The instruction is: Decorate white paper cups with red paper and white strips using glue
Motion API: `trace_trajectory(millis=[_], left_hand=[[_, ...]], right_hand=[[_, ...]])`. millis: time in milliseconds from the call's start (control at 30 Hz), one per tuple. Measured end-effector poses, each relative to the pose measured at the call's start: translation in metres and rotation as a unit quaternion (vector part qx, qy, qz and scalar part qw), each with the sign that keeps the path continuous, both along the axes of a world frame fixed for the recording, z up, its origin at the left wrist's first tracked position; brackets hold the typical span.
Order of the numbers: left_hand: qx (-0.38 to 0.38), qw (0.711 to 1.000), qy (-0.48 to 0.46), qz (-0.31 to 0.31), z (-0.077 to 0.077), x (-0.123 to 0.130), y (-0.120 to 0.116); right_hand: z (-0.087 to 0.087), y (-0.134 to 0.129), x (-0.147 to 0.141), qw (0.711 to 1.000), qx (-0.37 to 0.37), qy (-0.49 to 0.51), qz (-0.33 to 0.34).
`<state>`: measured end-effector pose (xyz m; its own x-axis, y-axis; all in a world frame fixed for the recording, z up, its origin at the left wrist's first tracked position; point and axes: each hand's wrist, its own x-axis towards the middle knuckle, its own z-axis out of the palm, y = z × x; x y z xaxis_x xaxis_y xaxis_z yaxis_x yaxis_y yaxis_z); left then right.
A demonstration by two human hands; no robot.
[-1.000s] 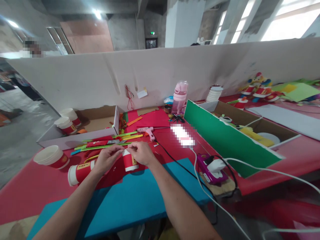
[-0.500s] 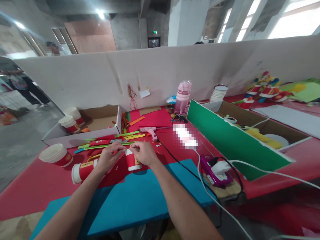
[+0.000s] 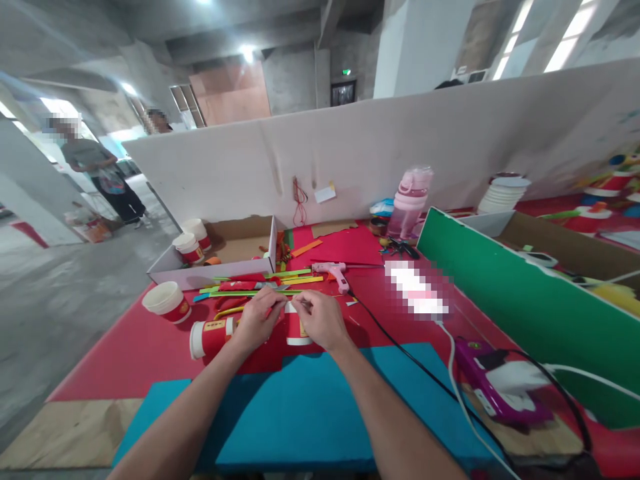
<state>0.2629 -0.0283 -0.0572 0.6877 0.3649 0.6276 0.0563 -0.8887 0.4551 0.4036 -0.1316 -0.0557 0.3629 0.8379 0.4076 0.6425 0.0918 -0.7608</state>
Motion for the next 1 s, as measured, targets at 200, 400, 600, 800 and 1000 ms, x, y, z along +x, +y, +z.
trace_trajectory(millis=[200, 400, 600, 800, 1000], left_hand=[[0.125, 0.989, 0.047, 0.058, -0.005, 0.004, -0.006], [0.075, 0.991, 0.025, 0.11, -0.009, 0.009, -0.012], [-0.106, 0.99, -0.021, 0.09, -0.005, 0.005, -0.008], [-0.204, 0.974, -0.046, 0.086, -0.004, 0.004, -0.004], [-0.202, 0.974, -0.044, 0.09, -0.004, 0.002, -0.002]], right_hand=[[-0.002, 0.002, -0.002, 0.999, -0.012, 0.034, -0.007], [-0.005, 0.004, -0.004, 0.999, 0.004, 0.04, -0.015], [-0.004, 0.004, 0.004, 0.996, 0.006, 0.093, -0.008], [-0.004, 0.005, 0.015, 0.982, 0.022, 0.188, 0.006], [-0.004, 0.006, 0.016, 0.981, 0.005, 0.194, 0.022]])
